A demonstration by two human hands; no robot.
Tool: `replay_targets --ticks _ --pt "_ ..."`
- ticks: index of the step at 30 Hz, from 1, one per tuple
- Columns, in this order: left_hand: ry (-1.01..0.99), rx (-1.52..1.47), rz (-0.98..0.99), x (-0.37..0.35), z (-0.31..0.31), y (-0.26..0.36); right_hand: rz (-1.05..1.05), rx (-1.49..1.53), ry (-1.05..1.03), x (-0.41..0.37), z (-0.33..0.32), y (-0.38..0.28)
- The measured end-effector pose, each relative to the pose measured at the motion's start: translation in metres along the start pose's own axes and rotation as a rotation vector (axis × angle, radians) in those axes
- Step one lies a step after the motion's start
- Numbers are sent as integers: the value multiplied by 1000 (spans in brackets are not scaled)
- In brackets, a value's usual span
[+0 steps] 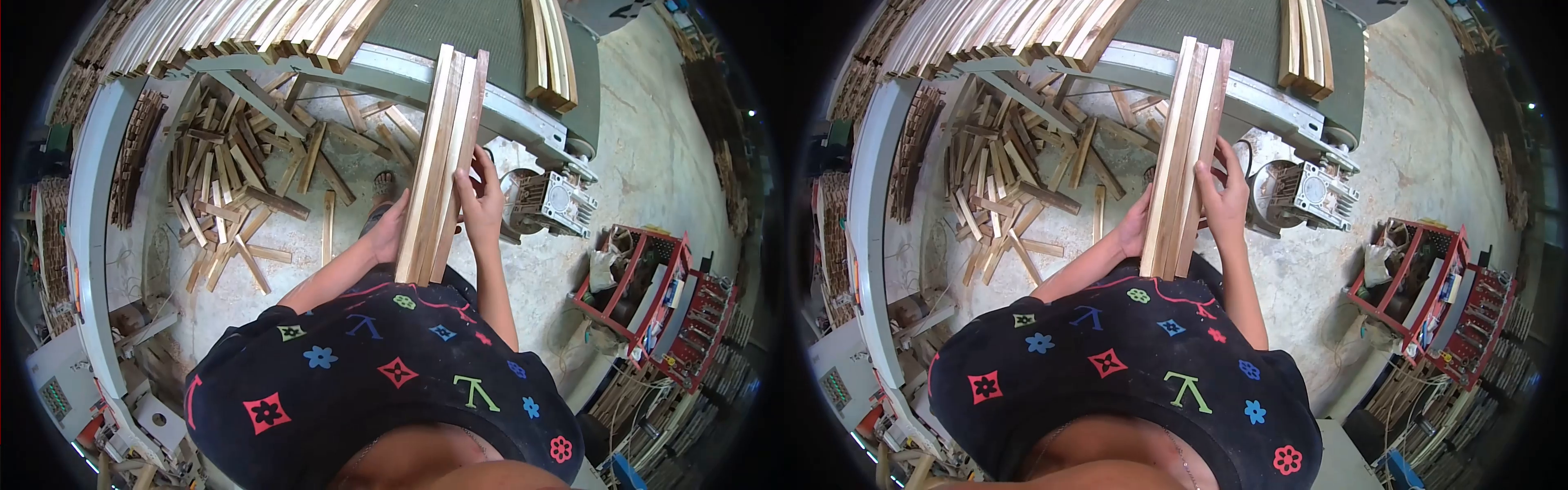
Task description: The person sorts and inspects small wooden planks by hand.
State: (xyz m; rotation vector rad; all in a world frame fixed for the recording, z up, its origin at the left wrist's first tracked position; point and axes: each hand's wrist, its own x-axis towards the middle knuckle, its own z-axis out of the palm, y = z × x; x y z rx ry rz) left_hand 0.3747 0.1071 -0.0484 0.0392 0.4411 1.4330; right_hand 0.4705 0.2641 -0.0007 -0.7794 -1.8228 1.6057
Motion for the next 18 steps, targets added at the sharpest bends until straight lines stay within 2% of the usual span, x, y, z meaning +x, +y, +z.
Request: replay_targets --ticks 4,7,10,11,14,15,16,17,18 --pt "-56 -112 -81 -11 -18 -4 61 48 23 0 8 -11" --pt "72 -93 -73 -4 -21 -1 57 -33 -3 18 10 -29" --pt "47 -51 -42 10 -14 20 79 23 -21 43 13 -26" --pt "-25 -87 -48 13 -10 29 42 2 -25 51 14 -27" --pt "-257 -225 -23 13 31 60 131 191 -66 76 3 -24" --pt "-367 -184 42 16 52 75 154 326 -67 78 0 -46" --pt "-468 -148 109 15 71 89 154 266 -93 76 -5 -74" --pt "-499 -116 144 12 90 106 105 160 -131 68 -12 -98" --pt "-337 4 197 10 93 121 43 62 -172 61 -16 -117"
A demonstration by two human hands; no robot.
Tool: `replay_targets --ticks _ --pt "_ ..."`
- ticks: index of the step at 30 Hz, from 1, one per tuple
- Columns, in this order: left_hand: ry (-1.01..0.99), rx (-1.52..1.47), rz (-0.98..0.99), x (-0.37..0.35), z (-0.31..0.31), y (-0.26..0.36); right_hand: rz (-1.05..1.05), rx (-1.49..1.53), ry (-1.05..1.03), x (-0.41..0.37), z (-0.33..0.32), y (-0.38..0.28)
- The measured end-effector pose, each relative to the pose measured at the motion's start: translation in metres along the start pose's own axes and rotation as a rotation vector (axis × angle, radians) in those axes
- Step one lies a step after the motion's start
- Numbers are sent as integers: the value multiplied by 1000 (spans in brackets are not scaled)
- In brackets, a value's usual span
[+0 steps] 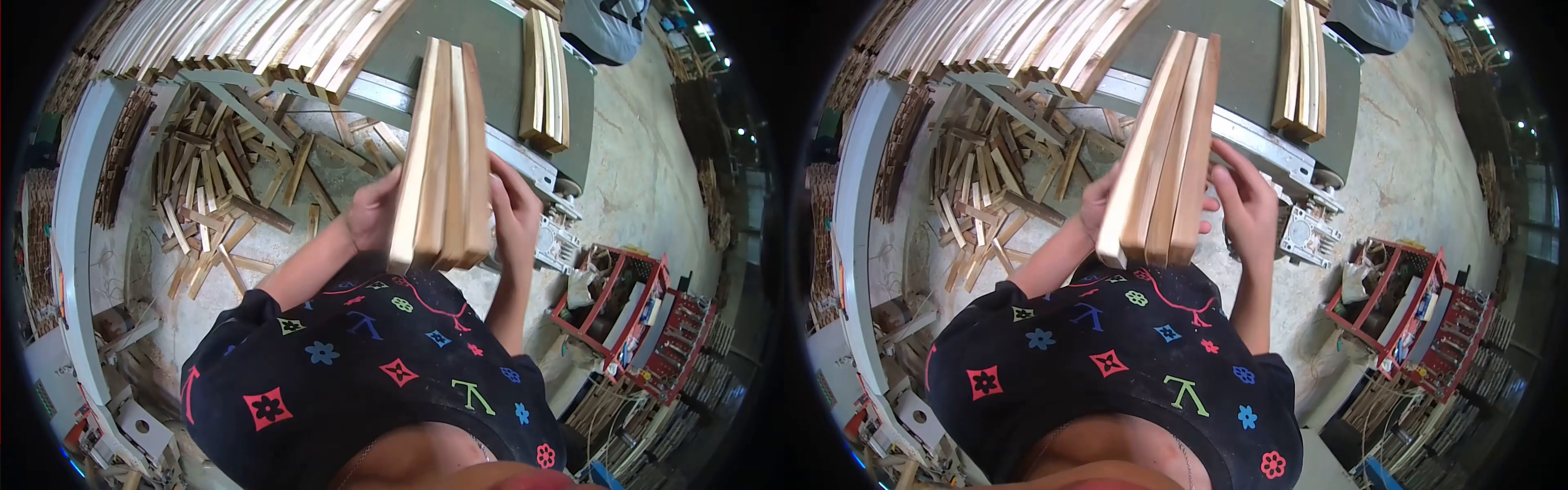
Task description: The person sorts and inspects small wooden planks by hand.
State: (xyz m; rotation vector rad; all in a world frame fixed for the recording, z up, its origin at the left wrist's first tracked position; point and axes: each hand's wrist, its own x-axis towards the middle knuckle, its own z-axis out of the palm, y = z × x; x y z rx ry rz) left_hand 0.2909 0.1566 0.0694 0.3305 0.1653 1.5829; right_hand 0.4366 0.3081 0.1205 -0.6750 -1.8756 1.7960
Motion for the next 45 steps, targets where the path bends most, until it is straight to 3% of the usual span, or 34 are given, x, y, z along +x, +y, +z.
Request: replay_targets --ticks 2,6,15,16,18,19,21,22,24,28,31,34,35,37,38,39,40,42,43,44,45 --pt "186 146 -8 10 3 25 -235 -33 4 -19 8 -24" --pt "260 264 62 27 12 46 -343 -178 92 -31 18 -42" --pt "230 256 83 20 1 34 -354 -51 72 -28 16 -29" --pt "183 72 -33 19 2 32 -344 -10 61 -27 13 -27" --pt "318 268 75 9 19 13 -205 -124 23 -15 -7 0" --pt "158 70 -2 6 9 0 -134 -183 5 -4 -12 5" --pt "253 -66 -70 -3 -4 -30 -326 -474 -113 25 -11 4" --pt "343 -119 -85 -7 -20 -45 -421 -622 -177 43 -9 -1" --pt "376 -152 -106 -22 -74 -74 -683 -915 -587 74 16 -14" --pt "556 -130 -110 -48 -133 -123 -876 -1259 -1181 113 71 17" --pt "445 -163 -128 -59 -122 -121 -210 -1427 -1820 117 122 13" --pt "352 -294 -177 -67 -146 -132 -291 -1436 -2135 108 137 46" --pt "472 -275 -157 -66 -149 -140 -305 -1331 -2132 113 133 44" --pt "98 -450 137 -55 -132 -137 -436 -1402 -1857 112 124 23" --pt "219 -557 -53 -54 -129 -131 -492 -1430 -1720 109 116 12" --pt "362 -683 -229 -52 -125 -126 -608 -1383 -1425 105 107 -5" --pt "257 -550 -187 -51 -126 -132 -715 -1325 -1130 100 94 -21" --pt "284 -126 -214 -42 -126 -135 -695 -1207 -573 91 69 -38" --pt "299 -97 -209 -39 -125 -136 -552 -1084 -367 85 57 -42" --pt "318 -66 -208 -35 -124 -137 -267 -833 -177 73 46 -40" --pt "341 -29 -208 -32 -124 -137 -110 -670 -84 70 34 -30"
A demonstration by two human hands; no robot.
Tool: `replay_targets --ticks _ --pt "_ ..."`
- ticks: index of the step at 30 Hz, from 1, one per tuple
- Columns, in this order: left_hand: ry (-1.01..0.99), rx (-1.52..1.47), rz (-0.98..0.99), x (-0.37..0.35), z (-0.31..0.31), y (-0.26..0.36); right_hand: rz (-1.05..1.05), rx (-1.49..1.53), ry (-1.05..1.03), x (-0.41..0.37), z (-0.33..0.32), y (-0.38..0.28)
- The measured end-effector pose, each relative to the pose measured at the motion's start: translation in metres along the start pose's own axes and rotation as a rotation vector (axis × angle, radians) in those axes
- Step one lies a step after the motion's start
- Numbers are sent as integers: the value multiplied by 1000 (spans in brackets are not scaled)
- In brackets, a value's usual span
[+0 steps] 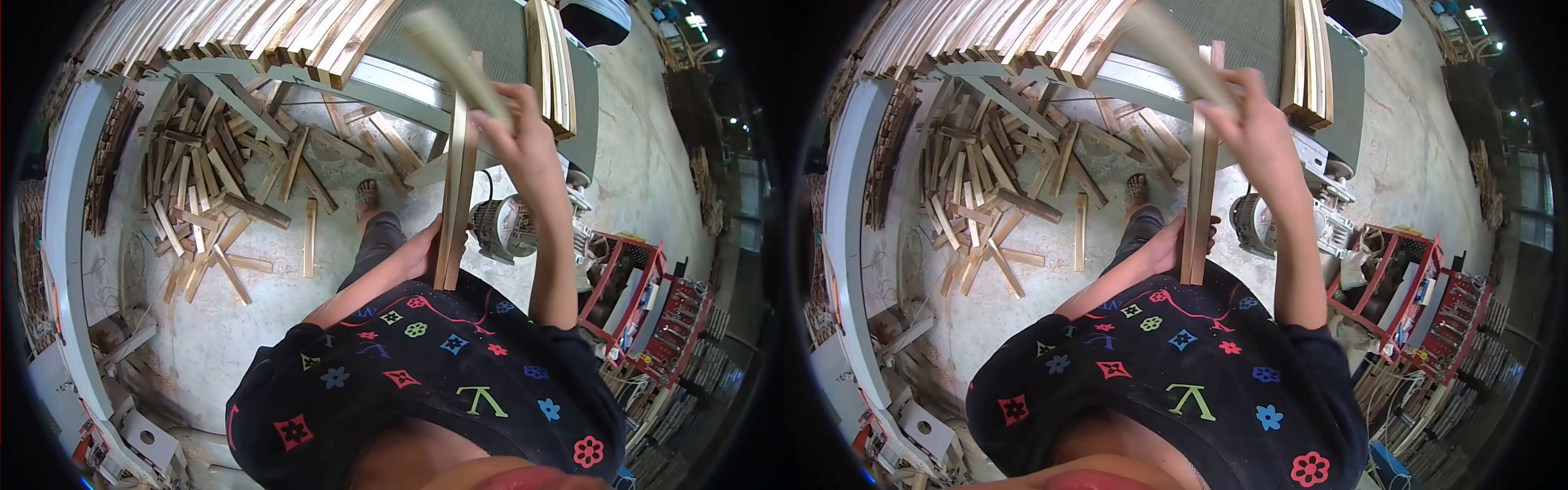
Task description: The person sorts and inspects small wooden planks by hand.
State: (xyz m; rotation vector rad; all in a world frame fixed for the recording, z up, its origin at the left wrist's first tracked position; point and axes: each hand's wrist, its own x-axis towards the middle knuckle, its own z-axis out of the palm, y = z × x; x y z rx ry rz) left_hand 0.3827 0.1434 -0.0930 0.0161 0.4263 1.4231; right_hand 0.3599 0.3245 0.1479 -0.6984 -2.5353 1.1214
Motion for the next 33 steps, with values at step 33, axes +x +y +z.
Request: replay_targets --ticks 33 --pt "188 -10 -63 -33 -51 115 358 -1061 464 210 7 151"
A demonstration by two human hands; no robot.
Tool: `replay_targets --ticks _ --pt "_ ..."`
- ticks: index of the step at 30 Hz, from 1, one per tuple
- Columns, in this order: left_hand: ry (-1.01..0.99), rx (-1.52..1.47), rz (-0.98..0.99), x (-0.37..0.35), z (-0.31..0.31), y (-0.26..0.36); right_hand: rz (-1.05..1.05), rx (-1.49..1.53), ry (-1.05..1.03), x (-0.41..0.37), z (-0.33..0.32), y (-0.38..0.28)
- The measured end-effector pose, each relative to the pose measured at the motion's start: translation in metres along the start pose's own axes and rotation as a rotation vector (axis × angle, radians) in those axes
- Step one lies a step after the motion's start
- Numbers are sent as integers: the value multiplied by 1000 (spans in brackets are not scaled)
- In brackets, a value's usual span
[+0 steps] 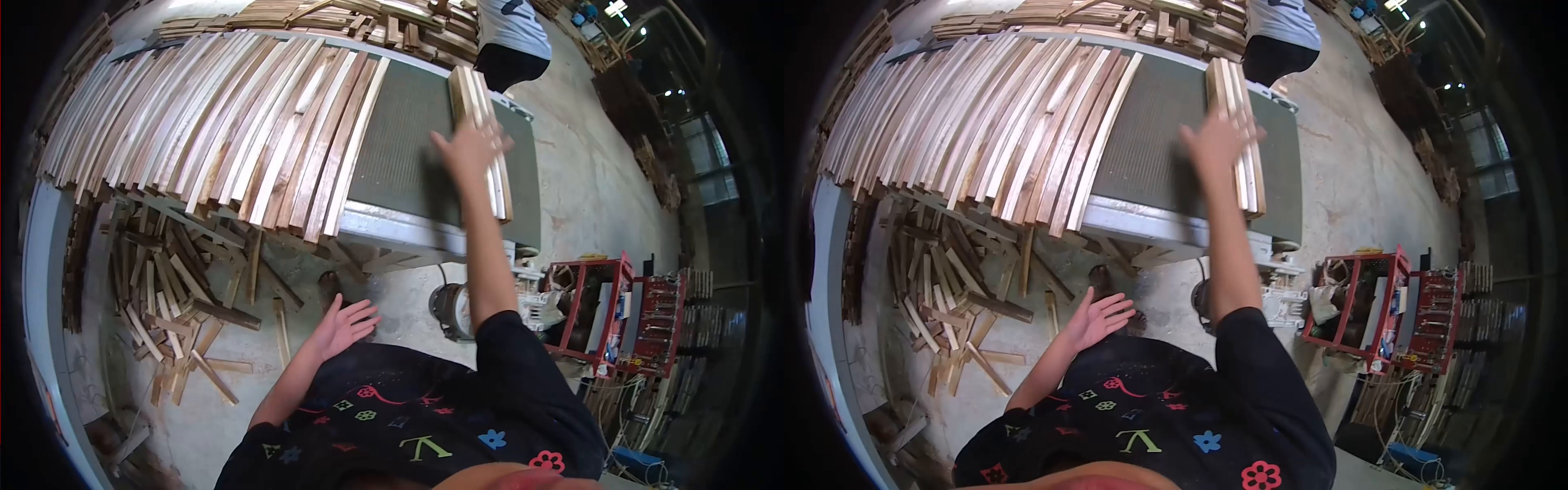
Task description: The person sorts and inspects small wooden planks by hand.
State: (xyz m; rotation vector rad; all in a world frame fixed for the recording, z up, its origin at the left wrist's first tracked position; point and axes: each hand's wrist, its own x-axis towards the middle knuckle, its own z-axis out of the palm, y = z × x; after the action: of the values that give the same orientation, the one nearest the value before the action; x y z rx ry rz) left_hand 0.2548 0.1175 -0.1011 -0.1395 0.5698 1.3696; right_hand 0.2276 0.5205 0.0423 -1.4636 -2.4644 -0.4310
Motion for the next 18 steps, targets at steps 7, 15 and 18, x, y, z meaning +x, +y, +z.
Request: replay_targets --ticks 7,15,18 --pt "-170 72 -92 54 47 -7 137 280 -136 -59 -9 52" --pt "-201 73 80 95 136 -43 65 705 -96 -274 -93 94" --pt "-276 -110 -56 64 103 -70 201 917 -128 -308 -83 117"
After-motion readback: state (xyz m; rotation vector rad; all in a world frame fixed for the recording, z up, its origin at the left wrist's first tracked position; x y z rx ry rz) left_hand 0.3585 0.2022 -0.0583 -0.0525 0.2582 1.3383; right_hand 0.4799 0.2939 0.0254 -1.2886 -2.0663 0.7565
